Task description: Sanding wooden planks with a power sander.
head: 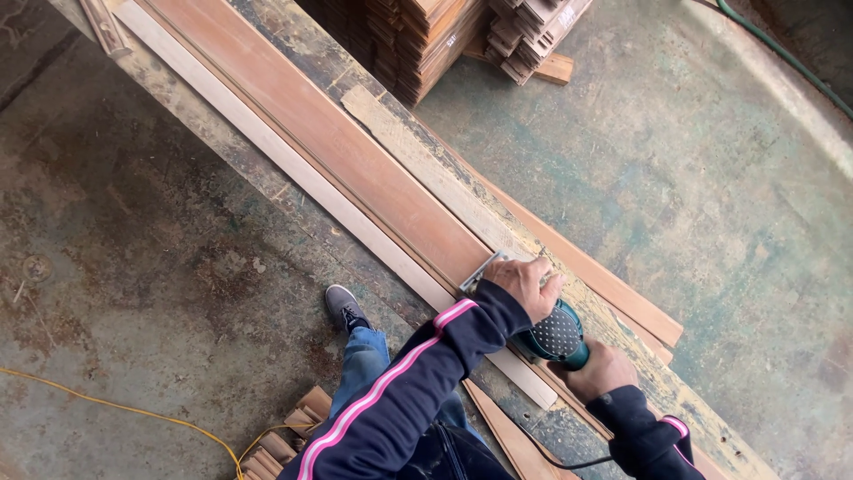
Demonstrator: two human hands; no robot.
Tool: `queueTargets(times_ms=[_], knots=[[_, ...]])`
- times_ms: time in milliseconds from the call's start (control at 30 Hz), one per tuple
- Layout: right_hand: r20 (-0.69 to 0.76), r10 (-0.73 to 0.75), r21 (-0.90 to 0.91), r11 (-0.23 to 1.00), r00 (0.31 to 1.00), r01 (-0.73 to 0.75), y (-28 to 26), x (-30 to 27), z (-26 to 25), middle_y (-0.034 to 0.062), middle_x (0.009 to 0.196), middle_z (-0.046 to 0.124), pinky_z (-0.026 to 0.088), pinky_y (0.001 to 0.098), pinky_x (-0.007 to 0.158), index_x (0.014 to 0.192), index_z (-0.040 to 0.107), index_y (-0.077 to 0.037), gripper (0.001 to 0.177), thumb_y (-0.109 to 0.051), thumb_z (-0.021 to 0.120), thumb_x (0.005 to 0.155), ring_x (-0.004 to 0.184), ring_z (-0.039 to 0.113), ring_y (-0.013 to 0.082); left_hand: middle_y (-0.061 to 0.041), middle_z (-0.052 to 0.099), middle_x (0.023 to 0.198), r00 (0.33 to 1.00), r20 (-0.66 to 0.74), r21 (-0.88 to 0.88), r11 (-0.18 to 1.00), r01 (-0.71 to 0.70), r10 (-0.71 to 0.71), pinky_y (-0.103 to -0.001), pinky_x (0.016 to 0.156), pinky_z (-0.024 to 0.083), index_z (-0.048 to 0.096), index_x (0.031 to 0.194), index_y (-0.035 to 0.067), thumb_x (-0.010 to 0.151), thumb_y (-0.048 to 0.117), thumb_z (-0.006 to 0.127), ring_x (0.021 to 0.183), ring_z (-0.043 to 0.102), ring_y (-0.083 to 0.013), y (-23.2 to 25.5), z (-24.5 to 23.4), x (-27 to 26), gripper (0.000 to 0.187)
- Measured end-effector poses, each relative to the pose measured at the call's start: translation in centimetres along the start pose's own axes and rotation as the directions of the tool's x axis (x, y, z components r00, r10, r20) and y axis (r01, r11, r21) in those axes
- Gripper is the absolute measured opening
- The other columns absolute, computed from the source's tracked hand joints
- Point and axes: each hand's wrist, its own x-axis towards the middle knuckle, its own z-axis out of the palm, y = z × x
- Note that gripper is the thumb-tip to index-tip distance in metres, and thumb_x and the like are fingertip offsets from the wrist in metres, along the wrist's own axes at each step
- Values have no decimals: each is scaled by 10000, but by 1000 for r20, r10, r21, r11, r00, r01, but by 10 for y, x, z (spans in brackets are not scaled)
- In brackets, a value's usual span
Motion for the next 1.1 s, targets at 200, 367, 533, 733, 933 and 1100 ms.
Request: queueTargets(times_ms=[200, 367, 533, 733, 933, 1100], knots=[[-7, -111, 14, 994, 994, 111, -111, 18, -31, 153, 857, 775, 602, 457, 796, 1009, 730, -152, 505, -547, 819, 707, 818, 769, 334, -167, 743, 764, 993, -112, -10, 999, -30, 29, -483, 753, 569, 708, 943, 119, 954, 402, 593, 752, 744, -357, -59, -94, 24, 305], [-39, -185, 13, 983, 982, 185, -203, 28, -55, 175, 872, 765, 583, 484, 798, 1050, 736, -173, 500, -519, 829, 703, 848, 749, 365, -161, 743, 763, 990, -141, 4, 1000, 11, -10, -497, 741, 565, 711, 956, 131, 952, 391, 597, 772, 735, -382, -99, -178, 39, 284], [-79, -274, 8, 961, 959, 275, -285, 45, -69, 186, 878, 760, 573, 495, 796, 1057, 739, -175, 492, -500, 833, 700, 863, 738, 383, -156, 738, 762, 975, -220, 29, 999, 20, -13, -504, 715, 555, 719, 938, 140, 949, 395, 602, 771, 721, -395, -141, -253, 53, 281], [-142, -338, 41, 937, 930, 347, -369, 62, -94, 192, 888, 757, 567, 484, 790, 1016, 754, -146, 434, -444, 845, 713, 862, 734, 378, -133, 713, 707, 976, -219, 76, 997, 5, 12, -474, 680, 558, 696, 853, 122, 997, 435, 574, 698, 719, -351, -180, -331, 85, 366], [-122, -353, 121, 922, 927, 367, -415, 80, -118, 165, 892, 766, 570, 447, 807, 1022, 771, -134, 404, -354, 870, 698, 845, 749, 335, -128, 663, 649, 969, -245, 187, 982, 1, 46, -455, 654, 546, 660, 776, 90, 1064, 465, 533, 627, 686, -318, -209, -369, 119, 489], [-81, -322, 146, 932, 943, 331, -398, 81, -128, 162, 881, 765, 573, 430, 810, 1030, 770, -121, 424, -333, 872, 676, 831, 754, 320, -123, 671, 666, 957, -274, 156, 986, -54, 96, -462, 627, 533, 675, 786, 94, 1052, 464, 556, 634, 683, -324, -195, -356, 123, 472]])
